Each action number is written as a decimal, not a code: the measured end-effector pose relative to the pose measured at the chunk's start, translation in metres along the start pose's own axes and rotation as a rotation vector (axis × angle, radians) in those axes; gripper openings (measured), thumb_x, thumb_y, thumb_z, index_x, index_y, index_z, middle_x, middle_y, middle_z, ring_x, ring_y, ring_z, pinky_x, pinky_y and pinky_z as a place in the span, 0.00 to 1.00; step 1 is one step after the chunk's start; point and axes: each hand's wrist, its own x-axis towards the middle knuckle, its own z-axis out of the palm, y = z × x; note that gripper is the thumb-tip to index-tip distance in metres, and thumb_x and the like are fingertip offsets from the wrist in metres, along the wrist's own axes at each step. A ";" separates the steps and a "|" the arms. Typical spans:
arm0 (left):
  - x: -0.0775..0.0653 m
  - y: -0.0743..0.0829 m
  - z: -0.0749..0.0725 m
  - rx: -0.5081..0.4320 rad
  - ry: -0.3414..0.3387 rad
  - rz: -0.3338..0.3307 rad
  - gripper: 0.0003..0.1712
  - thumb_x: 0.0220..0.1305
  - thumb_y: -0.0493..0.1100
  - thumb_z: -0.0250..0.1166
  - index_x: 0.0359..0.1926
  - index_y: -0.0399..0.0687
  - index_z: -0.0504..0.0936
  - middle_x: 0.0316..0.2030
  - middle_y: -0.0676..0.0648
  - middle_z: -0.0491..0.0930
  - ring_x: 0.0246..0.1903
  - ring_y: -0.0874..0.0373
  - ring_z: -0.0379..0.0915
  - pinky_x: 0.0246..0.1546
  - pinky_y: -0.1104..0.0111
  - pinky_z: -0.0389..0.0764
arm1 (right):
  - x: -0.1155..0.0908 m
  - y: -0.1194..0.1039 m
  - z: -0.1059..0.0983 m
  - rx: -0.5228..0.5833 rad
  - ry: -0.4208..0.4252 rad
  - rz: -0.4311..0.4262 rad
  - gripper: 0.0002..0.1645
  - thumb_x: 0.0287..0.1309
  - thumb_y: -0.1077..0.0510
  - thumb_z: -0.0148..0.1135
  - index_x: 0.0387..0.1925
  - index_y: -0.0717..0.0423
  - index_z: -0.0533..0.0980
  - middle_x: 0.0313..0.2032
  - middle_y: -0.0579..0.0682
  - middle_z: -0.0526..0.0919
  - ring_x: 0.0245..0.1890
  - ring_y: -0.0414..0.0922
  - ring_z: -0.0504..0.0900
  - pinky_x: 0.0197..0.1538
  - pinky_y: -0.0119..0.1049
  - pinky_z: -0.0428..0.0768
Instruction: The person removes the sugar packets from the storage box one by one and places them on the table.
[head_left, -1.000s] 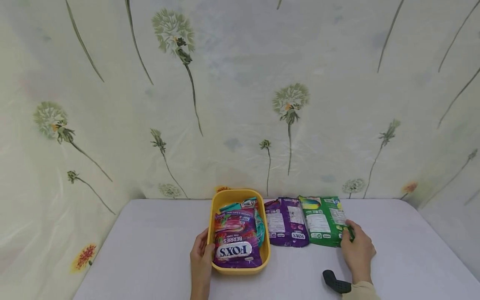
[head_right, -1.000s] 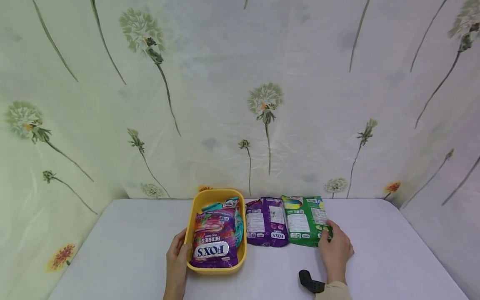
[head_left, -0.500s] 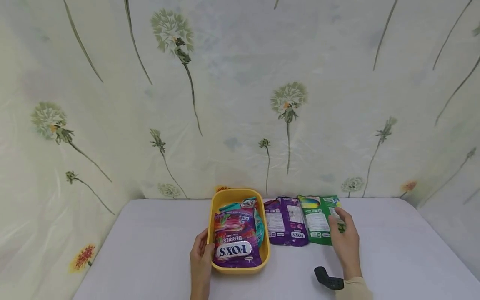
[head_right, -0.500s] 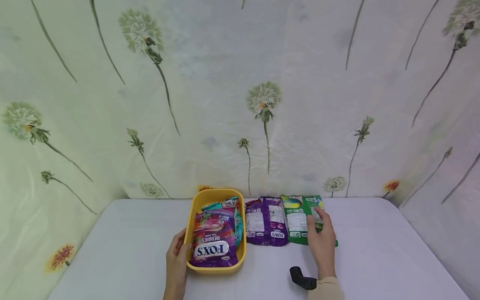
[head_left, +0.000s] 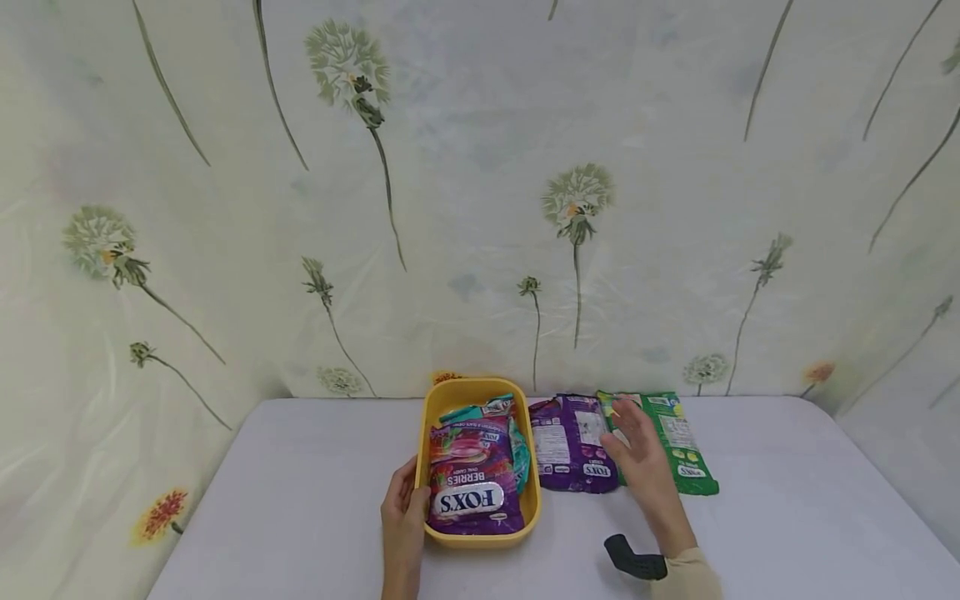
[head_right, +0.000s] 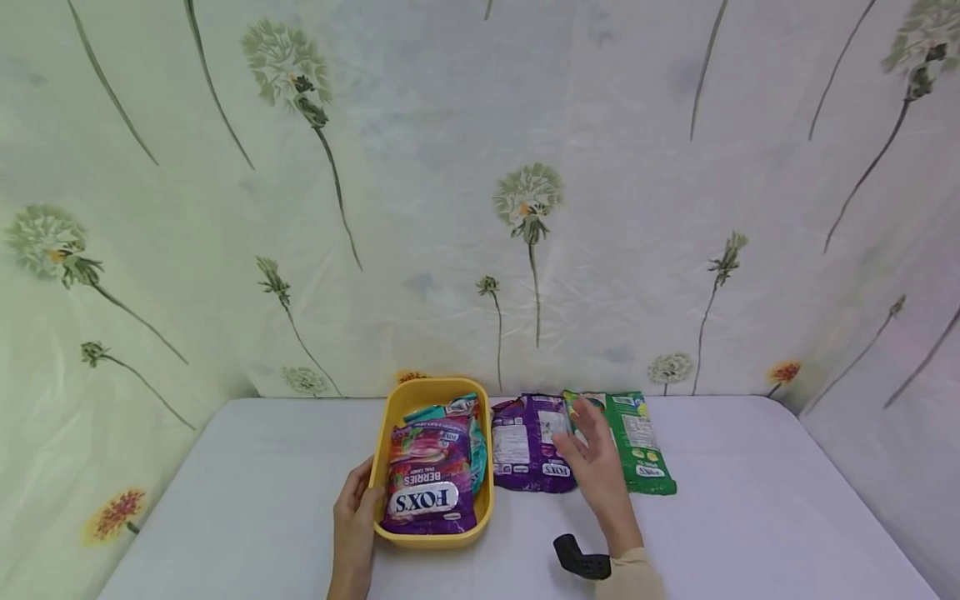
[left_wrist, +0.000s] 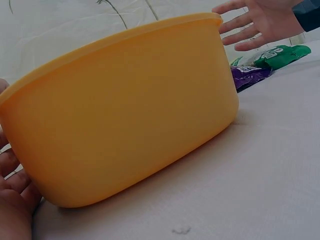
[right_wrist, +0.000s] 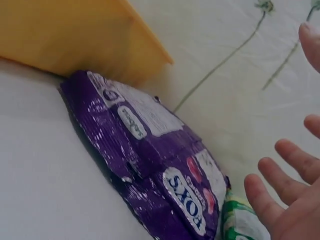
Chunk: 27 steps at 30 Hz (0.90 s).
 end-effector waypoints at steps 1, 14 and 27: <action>0.000 0.000 0.000 -0.001 -0.002 -0.002 0.26 0.64 0.37 0.51 0.64 0.53 0.68 0.64 0.46 0.69 0.64 0.51 0.66 0.63 0.61 0.69 | 0.000 -0.001 0.003 0.017 -0.012 -0.007 0.42 0.63 0.52 0.57 0.72 0.39 0.47 0.72 0.51 0.55 0.71 0.53 0.55 0.52 0.11 0.67; 0.000 0.001 0.000 0.006 0.004 -0.036 0.26 0.64 0.37 0.52 0.63 0.54 0.68 0.64 0.47 0.70 0.64 0.51 0.66 0.63 0.60 0.69 | -0.006 -0.016 0.026 0.138 -0.175 -0.072 0.39 0.67 0.57 0.50 0.72 0.36 0.46 0.72 0.48 0.53 0.72 0.55 0.54 0.65 0.30 0.70; 0.001 0.001 0.002 0.007 0.033 -0.022 0.26 0.62 0.36 0.53 0.63 0.50 0.69 0.63 0.44 0.70 0.64 0.49 0.66 0.61 0.62 0.69 | -0.010 -0.026 0.039 0.326 -0.301 -0.219 0.54 0.39 0.83 0.33 0.72 0.53 0.48 0.73 0.58 0.50 0.72 0.61 0.49 0.66 0.27 0.68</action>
